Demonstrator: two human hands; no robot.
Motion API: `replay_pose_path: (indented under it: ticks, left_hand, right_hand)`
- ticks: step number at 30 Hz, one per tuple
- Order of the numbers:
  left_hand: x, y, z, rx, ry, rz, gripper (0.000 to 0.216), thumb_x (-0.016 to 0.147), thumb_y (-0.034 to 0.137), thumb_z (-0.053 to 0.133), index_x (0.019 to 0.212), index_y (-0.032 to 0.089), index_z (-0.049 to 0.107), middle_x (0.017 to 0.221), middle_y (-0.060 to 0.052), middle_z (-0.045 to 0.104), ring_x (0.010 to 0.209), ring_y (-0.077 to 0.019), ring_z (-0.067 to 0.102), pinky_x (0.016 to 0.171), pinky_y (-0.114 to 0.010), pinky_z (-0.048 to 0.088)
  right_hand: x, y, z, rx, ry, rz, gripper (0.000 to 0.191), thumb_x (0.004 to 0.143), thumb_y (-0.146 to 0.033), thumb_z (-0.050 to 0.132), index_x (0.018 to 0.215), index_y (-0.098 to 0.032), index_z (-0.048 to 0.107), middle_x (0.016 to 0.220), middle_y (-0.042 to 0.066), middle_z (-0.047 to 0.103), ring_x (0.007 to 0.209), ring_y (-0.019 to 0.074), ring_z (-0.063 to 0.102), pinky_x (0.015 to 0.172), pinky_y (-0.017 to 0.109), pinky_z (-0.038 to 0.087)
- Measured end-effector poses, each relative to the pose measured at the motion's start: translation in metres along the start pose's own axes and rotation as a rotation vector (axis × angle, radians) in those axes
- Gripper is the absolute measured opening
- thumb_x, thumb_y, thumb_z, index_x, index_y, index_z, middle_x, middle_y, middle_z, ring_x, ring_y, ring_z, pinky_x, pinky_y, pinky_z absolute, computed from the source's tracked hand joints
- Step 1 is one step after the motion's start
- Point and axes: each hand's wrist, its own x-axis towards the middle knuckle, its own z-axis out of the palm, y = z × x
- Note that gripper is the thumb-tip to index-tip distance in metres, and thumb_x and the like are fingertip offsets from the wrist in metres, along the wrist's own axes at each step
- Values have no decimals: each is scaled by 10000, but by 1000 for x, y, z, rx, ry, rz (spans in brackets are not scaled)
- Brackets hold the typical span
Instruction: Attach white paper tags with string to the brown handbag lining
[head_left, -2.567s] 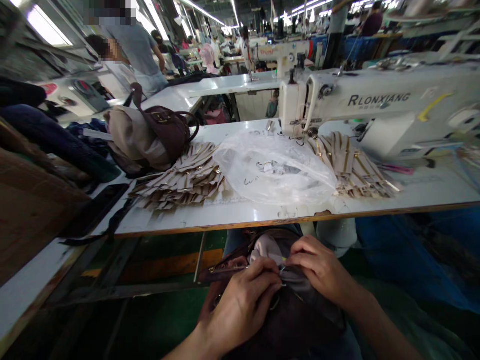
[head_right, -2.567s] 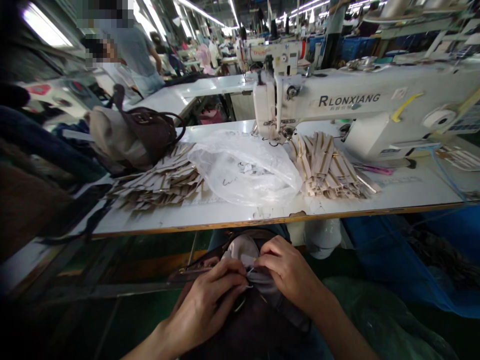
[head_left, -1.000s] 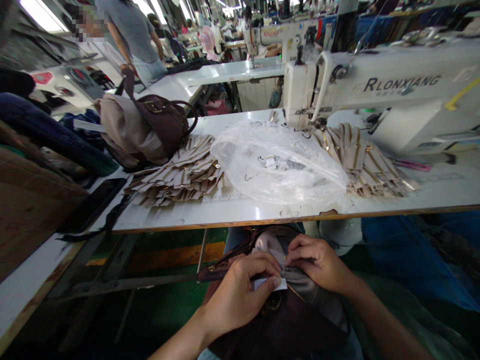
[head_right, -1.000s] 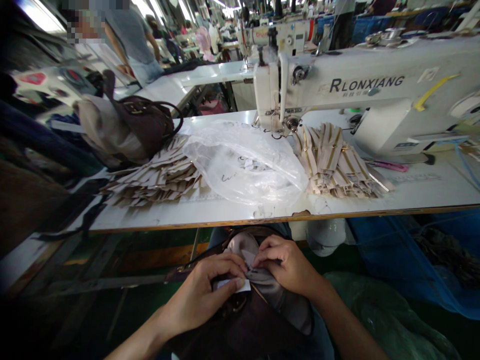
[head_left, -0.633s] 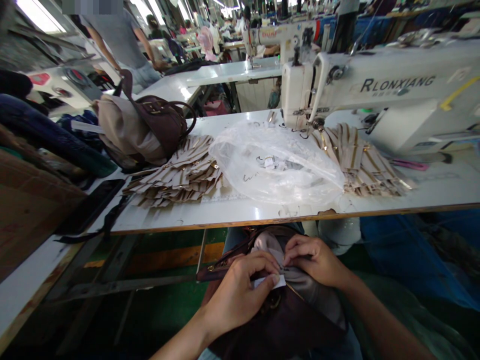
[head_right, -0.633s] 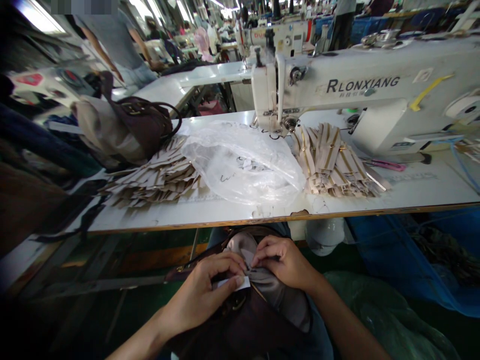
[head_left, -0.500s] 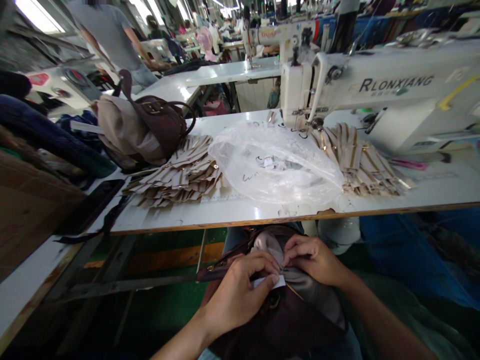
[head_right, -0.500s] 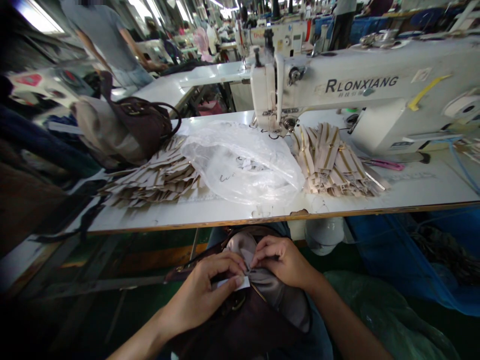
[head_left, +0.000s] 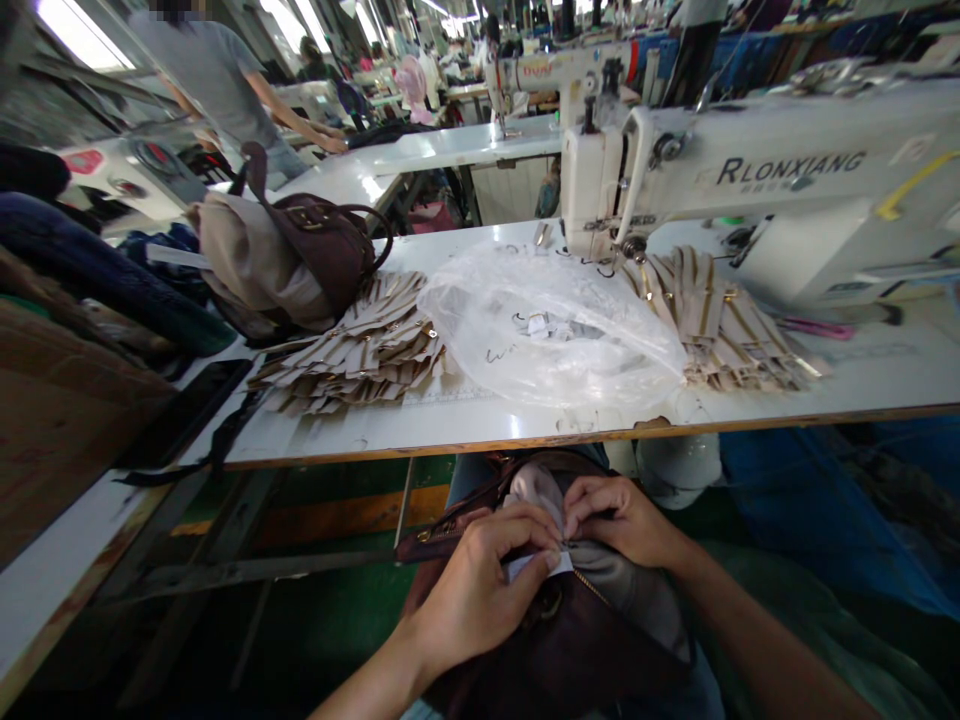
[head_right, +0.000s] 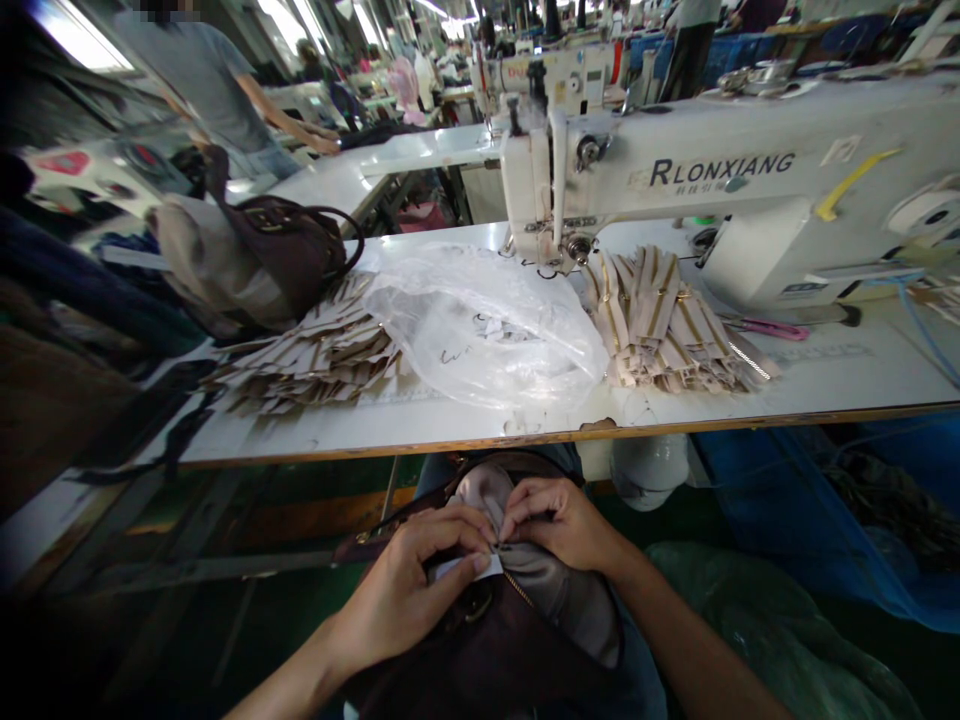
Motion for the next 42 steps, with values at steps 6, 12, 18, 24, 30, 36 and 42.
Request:
replay_pose_path:
  ticks: [6, 12, 18, 24, 30, 36, 42]
  left_hand:
    - [-3, -2, 1, 25, 16, 36, 145, 840, 85, 532, 810, 152, 657, 928, -66, 655, 917, -167, 600, 845, -285, 444]
    - [-4, -4, 0, 12, -17, 29, 148, 847, 89, 527, 818, 150, 658, 936, -68, 650, 922, -164, 600, 845, -275, 443]
    - [-2, -6, -2, -33, -42, 47, 142, 867, 132, 519, 812, 138, 650, 913, -81, 643, 912, -172, 601, 843, -286, 455]
    - [-1, -7, -3, -49, -51, 51, 146, 870, 139, 516, 806, 137, 647, 913, -79, 642, 909, -171, 601, 836, -289, 458]
    - [0, -7, -2, -46, -65, 38, 140, 867, 125, 515, 804, 137, 639, 920, -66, 633, 914, -160, 596, 841, -279, 448]
    - [-1, -7, -1, -34, -60, 31, 132, 858, 105, 518, 794, 138, 630, 914, -61, 633, 910, -156, 599, 828, -269, 445]
    - [1, -7, 1, -21, -25, 31, 126, 849, 99, 528, 795, 135, 636, 900, -60, 638, 895, -155, 600, 821, -263, 432]
  right_hand:
    - [1, 3, 2, 33, 4, 7, 143, 805, -290, 678, 757, -166, 731, 783, 26, 618, 731, 113, 595, 691, 227, 471]
    - [1, -2, -1, -18, -26, 0, 116, 817, -266, 664, 787, -186, 743, 799, 26, 632, 746, 114, 600, 707, 231, 463]
    - [3, -2, -5, -65, -64, -23, 158, 849, -287, 627, 796, -198, 745, 825, 30, 621, 785, 125, 595, 749, 254, 457]
    - [5, 3, -6, -36, -78, -30, 156, 850, -281, 626, 802, -189, 743, 830, 28, 611, 783, 120, 591, 741, 244, 453]
    - [6, 9, -6, 41, -104, -25, 129, 827, -262, 654, 790, -172, 740, 824, 28, 604, 768, 115, 584, 727, 239, 454]
    - [6, 13, -3, 111, -108, -4, 109, 808, -260, 675, 781, -173, 735, 813, 23, 603, 759, 110, 579, 715, 233, 453]
    - [5, 9, -4, 113, -96, 29, 79, 788, -237, 689, 775, -177, 739, 798, 19, 618, 738, 107, 583, 700, 222, 453]
